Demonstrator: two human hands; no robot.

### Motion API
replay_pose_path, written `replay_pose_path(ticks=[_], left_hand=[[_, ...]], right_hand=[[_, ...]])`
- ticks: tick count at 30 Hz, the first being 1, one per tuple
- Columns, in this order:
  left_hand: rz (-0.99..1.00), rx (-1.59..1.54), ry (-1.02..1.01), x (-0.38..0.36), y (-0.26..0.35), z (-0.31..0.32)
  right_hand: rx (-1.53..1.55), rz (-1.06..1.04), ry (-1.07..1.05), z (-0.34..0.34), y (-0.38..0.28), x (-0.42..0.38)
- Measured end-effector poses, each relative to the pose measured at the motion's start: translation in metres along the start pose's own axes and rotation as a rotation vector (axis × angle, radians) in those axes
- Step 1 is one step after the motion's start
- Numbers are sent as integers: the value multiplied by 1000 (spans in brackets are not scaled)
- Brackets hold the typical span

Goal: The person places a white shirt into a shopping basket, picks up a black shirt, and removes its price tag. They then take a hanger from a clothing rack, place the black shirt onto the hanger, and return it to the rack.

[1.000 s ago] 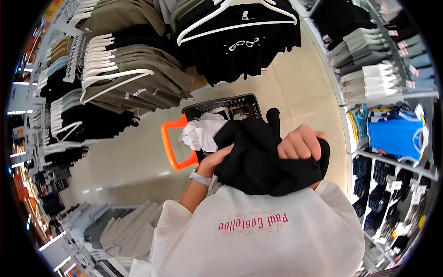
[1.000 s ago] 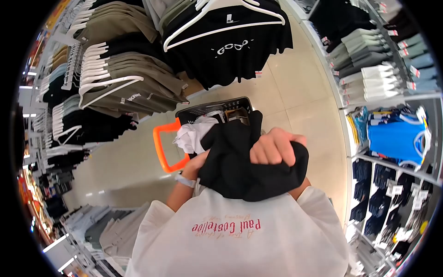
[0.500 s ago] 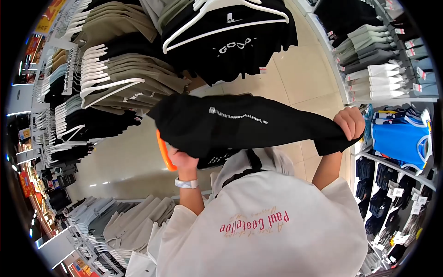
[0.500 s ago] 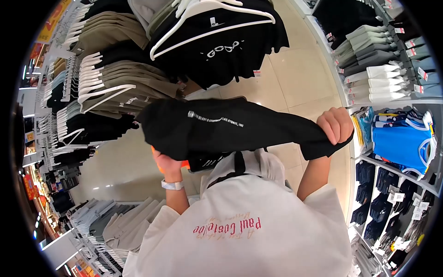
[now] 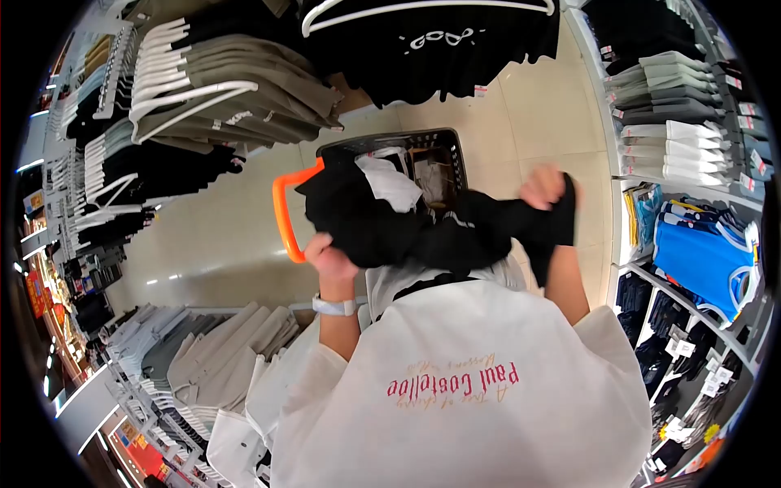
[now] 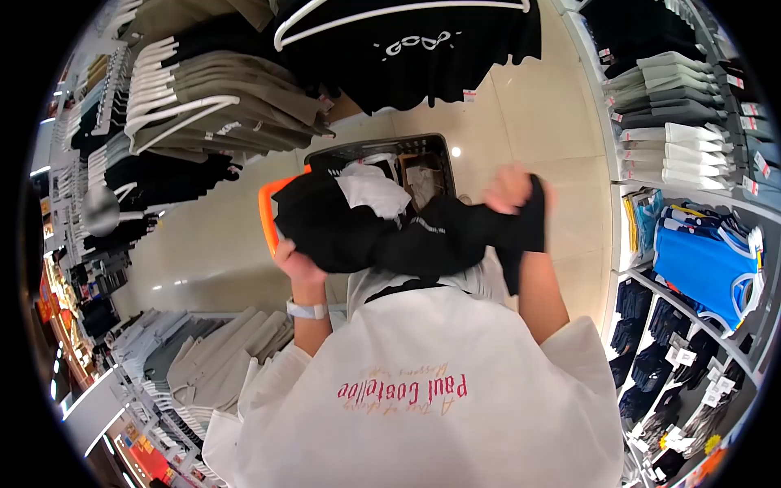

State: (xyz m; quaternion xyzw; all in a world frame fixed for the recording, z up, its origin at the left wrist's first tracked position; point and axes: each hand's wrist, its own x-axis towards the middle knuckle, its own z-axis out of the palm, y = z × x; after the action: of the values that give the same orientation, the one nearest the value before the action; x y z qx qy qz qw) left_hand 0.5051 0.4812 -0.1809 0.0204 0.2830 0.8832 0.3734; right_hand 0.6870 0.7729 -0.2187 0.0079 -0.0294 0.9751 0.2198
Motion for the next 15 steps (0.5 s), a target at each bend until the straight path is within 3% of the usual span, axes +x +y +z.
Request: replay_pose_path(ticks=[3, 5, 7, 9, 10, 11, 13, 15], left_hand=[[-120, 148, 150, 10, -10, -28], [-176, 585, -142, 32, -11, -29], [47, 1203, -325, 52, -6, -24], [-213, 1184, -55, 58, 9, -1], [-224, 1177, -43, 65, 19, -8], [-78, 1126, 41, 68, 22, -20], [118, 1104, 134, 72, 35, -26], [118, 1028, 214, 68, 54, -35]], right_hand=[[-177, 86, 126, 48, 88, 52], [-334, 93, 7, 51, 128, 85], [-381, 105, -94, 63, 167, 117], [-592, 124, -273, 62, 191, 145], [-611, 151, -288, 64, 200, 156], [-631, 176, -302, 66, 204, 166], [-1107, 95, -342, 74, 199, 177], [-1427, -346, -339, 55, 192, 183]])
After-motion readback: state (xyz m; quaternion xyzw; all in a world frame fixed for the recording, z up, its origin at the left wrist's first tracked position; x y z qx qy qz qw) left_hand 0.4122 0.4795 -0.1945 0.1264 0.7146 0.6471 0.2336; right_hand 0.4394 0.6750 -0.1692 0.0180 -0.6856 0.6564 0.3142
